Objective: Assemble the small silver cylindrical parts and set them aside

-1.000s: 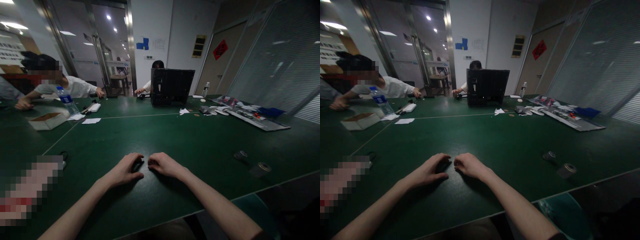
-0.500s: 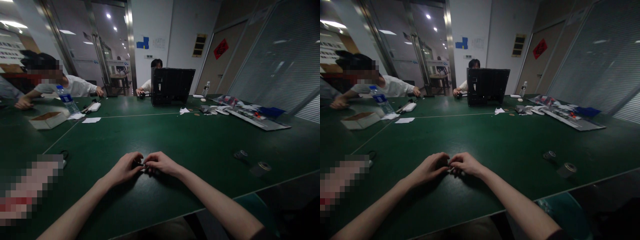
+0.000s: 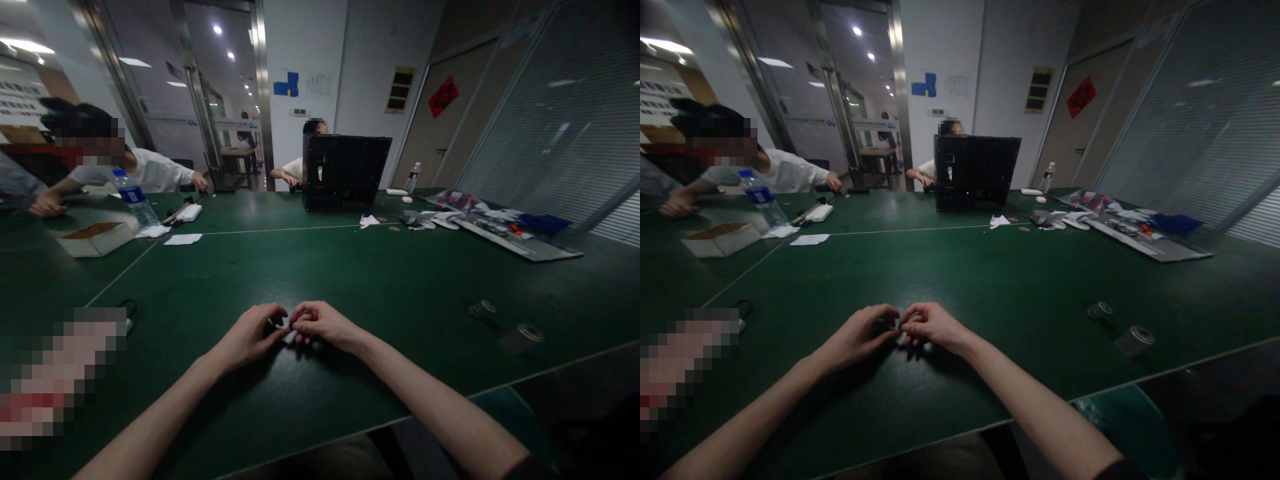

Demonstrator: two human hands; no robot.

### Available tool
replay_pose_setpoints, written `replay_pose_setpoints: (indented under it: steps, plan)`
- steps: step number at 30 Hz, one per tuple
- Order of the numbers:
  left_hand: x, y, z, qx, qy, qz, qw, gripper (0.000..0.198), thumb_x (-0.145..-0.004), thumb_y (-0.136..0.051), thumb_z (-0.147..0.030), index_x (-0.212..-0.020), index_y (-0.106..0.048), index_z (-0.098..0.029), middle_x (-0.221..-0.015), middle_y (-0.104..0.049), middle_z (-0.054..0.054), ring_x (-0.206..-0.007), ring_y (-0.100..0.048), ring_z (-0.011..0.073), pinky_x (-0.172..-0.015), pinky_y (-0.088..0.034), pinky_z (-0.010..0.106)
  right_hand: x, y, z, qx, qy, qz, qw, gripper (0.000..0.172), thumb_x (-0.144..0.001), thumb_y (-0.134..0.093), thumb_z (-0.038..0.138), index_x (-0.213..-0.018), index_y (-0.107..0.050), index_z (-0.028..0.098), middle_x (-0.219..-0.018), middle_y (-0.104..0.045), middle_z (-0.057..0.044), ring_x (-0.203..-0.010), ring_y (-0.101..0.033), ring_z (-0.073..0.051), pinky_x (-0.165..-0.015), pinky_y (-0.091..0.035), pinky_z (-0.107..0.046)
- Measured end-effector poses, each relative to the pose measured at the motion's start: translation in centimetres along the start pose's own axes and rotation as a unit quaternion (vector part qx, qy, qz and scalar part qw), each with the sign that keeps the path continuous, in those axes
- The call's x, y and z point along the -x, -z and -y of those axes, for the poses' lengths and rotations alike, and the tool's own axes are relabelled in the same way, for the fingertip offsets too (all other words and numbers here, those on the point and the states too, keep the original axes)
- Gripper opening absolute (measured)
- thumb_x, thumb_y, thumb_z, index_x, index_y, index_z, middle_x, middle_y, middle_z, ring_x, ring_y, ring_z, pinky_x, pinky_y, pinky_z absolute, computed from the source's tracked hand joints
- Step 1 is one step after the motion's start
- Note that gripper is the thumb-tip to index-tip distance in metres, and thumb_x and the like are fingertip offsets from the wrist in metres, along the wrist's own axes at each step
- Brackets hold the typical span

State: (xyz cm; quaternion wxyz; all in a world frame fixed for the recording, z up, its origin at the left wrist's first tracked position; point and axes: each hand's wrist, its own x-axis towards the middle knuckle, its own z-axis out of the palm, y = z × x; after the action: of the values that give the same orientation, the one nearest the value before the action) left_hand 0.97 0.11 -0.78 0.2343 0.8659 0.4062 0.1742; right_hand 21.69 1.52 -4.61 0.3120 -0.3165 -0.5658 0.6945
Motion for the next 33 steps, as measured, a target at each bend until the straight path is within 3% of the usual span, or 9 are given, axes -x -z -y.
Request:
replay_pose_setpoints:
  steps: [7,13,16,19,22,25,29,33]
  plan:
    - [0.0,0.1,0.0,-0.002,0.004,0.015,1.000,0.023,-0.086,-0.053,-0.033,-0.104,-0.055,-0.019,-0.099,-0.063,0.005,-0.089,-0.059,0.0191,-0.081,-0.045,0.031,0.3,0.0,0.2,0.028,-0.005,0.004,1.000,0.034,-0.071,-0.073,0.033,-0.097,-0.065,0.013,-0.073,-0.066,-0.002,-0.058,-0.058,-0.008,-0.056,-0.044,-0.020]
    - [0.0,0.2,0.0,-0.013,0.023,0.024,0.999,0.029,-0.085,-0.052,-0.032,-0.111,-0.054,-0.020,-0.105,-0.063,0.006,-0.096,-0.058,0.0218,-0.086,-0.044,0.035,0.6,-0.1,0.9,0.038,0.006,-0.007,0.999,0.028,-0.067,-0.075,0.030,-0.088,-0.067,0.013,-0.071,-0.064,0.000,-0.056,-0.054,-0.007,-0.056,-0.043,-0.020]
    - [-0.1,0.2,-0.2,-0.002,0.035,0.035,0.999,0.031,-0.085,-0.052,-0.034,-0.112,-0.053,-0.019,-0.105,-0.062,0.007,-0.096,-0.058,0.0226,-0.087,-0.045,0.036,1.5,-0.1,1.7,0.081,0.026,-0.038,0.996,0.020,-0.069,-0.071,0.025,-0.084,-0.066,0.014,-0.071,-0.064,0.000,-0.060,-0.057,-0.009,-0.058,-0.044,-0.021]
    - [-0.2,0.2,-0.3,0.004,0.057,0.042,0.997,0.031,-0.084,-0.052,-0.035,-0.110,-0.053,-0.019,-0.102,-0.063,0.008,-0.094,-0.059,0.0231,-0.085,-0.046,0.036,3.7,0.0,2.4,0.195,0.055,-0.096,0.975,0.013,-0.072,-0.065,0.020,-0.083,-0.067,0.015,-0.075,-0.066,-0.001,-0.065,-0.059,-0.011,-0.063,-0.046,-0.023]
    - [-0.3,0.4,-0.4,0.009,0.052,0.056,0.997,0.031,-0.084,-0.051,-0.035,-0.111,-0.052,-0.020,-0.103,-0.063,0.007,-0.095,-0.059,0.0221,-0.086,-0.046,0.036,7.0,0.8,2.5,0.332,0.074,-0.161,0.926,0.013,-0.075,-0.061,0.021,-0.085,-0.069,0.017,-0.081,-0.068,-0.003,-0.069,-0.060,-0.013,-0.065,-0.046,-0.025]
    - [-0.3,0.4,-0.3,0.009,0.047,0.060,0.997,0.030,-0.085,-0.051,-0.036,-0.110,-0.052,-0.020,-0.104,-0.063,0.006,-0.095,-0.059,0.0214,-0.085,-0.046,0.036,11.2,3.1,2.8,0.434,0.067,-0.222,0.871,0.016,-0.080,-0.057,0.024,-0.087,-0.069,0.018,-0.085,-0.067,-0.004,-0.073,-0.061,-0.016,-0.068,-0.047,-0.028]
    - [-0.2,0.0,0.2,0.003,0.037,0.049,0.998,0.031,-0.085,-0.053,-0.038,-0.111,-0.052,-0.019,-0.104,-0.062,0.006,-0.094,-0.059,0.0209,-0.085,-0.045,0.035,17.8,9.6,4.9,0.523,0.038,-0.380,0.762,0.021,-0.081,-0.052,0.031,-0.091,-0.066,0.019,-0.094,-0.068,-0.006,-0.084,-0.063,-0.021,-0.079,-0.048,-0.034]
    - [-0.2,-0.4,0.8,0.000,0.030,0.043,0.999,0.031,-0.086,-0.052,-0.037,-0.112,-0.051,-0.020,-0.103,-0.062,0.005,-0.094,-0.059,0.0205,-0.085,-0.045,0.034,24.3,17.8,7.7,0.550,-0.110,-0.510,0.652,0.028,-0.076,-0.056,0.035,-0.098,-0.066,0.020,-0.094,-0.070,-0.006,-0.081,-0.065,-0.023,-0.073,-0.048,-0.031]
